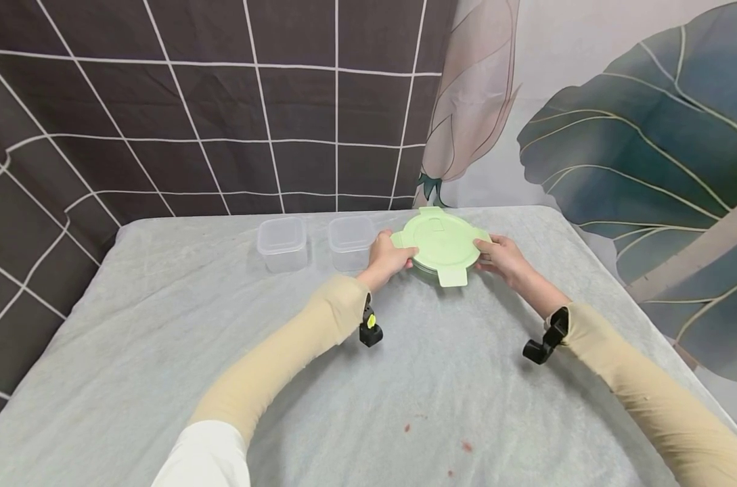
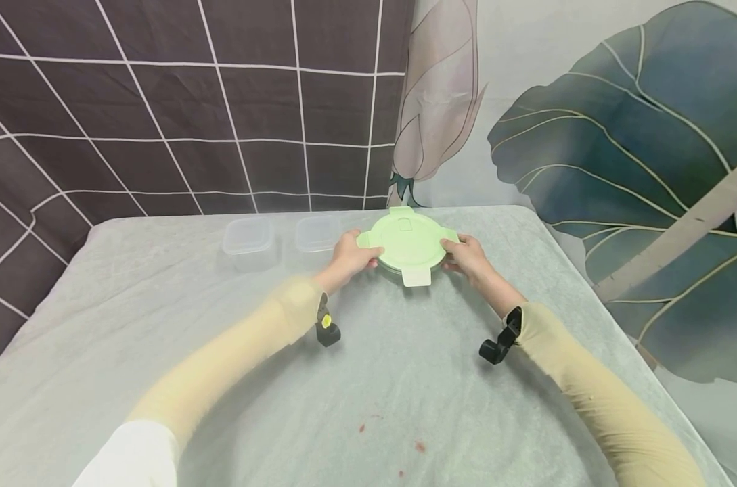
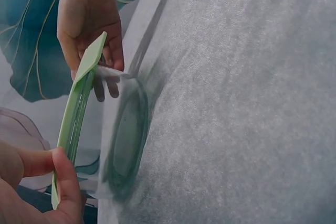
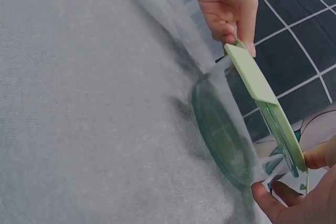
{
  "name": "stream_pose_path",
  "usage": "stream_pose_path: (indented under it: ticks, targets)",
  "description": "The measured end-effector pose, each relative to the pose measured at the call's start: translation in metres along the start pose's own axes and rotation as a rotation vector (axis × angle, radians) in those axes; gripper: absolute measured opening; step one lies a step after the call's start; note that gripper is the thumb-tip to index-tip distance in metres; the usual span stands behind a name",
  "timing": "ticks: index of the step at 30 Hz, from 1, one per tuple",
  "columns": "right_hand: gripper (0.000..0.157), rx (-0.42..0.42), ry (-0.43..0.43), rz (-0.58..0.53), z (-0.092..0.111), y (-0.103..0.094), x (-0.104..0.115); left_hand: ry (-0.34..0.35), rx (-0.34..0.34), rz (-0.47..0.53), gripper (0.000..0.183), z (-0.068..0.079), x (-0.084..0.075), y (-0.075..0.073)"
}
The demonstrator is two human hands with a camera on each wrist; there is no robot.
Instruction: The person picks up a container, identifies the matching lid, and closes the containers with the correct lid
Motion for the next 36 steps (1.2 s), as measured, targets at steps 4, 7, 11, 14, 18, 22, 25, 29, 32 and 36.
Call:
stream_pose_path:
  ticks: [4,7,11,14,18,22,25,29,32,36]
  targets:
    - [0.054,0.018,0.006,0.027,0.000,0.001,0.000,0.003,0.008,-0.026,0.075,0.001,-0.001,0.001]
    - [0.055,0.035,0.009,0.058,0.000,0.002,0.001,0.027,0.022,-0.100,0.075,0.003,-0.002,0.002]
    - [0.055,0.052,0.024,0.108,-0.001,0.003,0.000,0.079,0.053,-0.243,0.074,0.009,-0.007,0.003]
    - [0.055,0.053,0.039,0.138,-0.001,0.003,0.000,0.130,0.068,-0.413,0.073,0.017,-0.015,0.003]
    - [0.056,0.051,0.054,0.175,-0.002,0.003,0.000,0.239,0.053,-0.700,0.069,0.033,-0.034,0.004]
    - [0.059,0.022,0.048,0.222,-0.002,0.002,0.005,0.405,-0.054,-0.910,0.051,0.046,-0.060,0.004]
    - [0.063,-0.041,0.012,0.284,-0.002,-0.002,0.012,0.529,-0.091,-1.009,0.044,0.048,-0.072,0.013]
    - [0.063,-0.153,-0.118,0.427,-0.004,-0.012,0.028,0.670,0.014,-1.082,0.045,0.039,-0.071,0.035]
    - [0.056,-0.222,-0.245,0.526,-0.009,-0.017,0.043,0.733,0.119,-1.079,0.047,0.031,-0.065,0.050]
    - [0.048,-0.260,-0.368,0.585,-0.017,-0.018,0.059,0.773,0.201,-1.046,0.049,0.025,-0.059,0.065]
Point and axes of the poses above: each hand's wrist, its own z-axis away from the middle knuckle, its own y-axis out of the palm, x = y × z, the point moved 9 cm from there along -z, towards the middle knuckle, and after that the axes turned 2 degrees about -z, right-handed, at the moved point
